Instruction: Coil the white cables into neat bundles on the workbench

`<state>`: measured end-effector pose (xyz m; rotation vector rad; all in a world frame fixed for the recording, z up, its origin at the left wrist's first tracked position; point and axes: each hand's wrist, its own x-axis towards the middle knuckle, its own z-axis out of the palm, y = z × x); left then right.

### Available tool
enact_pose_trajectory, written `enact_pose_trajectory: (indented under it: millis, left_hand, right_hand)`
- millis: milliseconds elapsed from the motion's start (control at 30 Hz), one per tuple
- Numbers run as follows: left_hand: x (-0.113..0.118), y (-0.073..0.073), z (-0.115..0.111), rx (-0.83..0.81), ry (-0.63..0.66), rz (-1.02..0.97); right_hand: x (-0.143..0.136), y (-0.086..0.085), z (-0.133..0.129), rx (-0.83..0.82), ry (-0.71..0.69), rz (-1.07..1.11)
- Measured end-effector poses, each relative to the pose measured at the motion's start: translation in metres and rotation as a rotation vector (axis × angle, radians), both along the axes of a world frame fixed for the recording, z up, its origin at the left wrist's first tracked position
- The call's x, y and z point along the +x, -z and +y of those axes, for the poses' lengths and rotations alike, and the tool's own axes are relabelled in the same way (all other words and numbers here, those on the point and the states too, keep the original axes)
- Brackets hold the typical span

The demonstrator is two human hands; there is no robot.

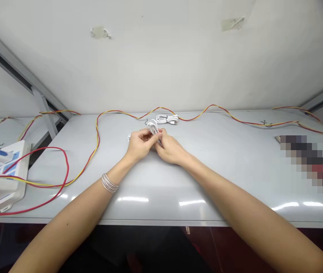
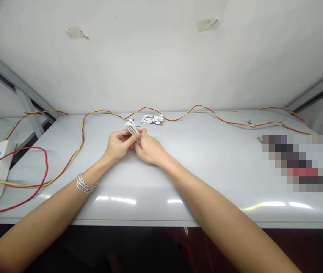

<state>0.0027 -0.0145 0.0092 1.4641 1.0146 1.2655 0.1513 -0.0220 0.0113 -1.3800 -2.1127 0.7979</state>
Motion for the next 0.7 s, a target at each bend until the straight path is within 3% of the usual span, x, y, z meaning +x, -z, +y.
enact_pose_trajectory:
  millis: [167,467,700]
  left_hand:
    - [-0.001,0.005,0.003,0.052,0.026,-0.016]
    - [-0.006,0.015,0.012,0.106,0.033,0.137]
    - [0.002,0.015,0.007,0.067,-0.034,0.095]
  right_hand:
    - [-0.003,-0.001,-0.003,0.011,0.022,-0.097]
    - [-0.004,-0.001,-0.003,0.058,0.024,-0.189]
    - [-0.004,-0.004,-0.006,0.03,0.033,-0.209]
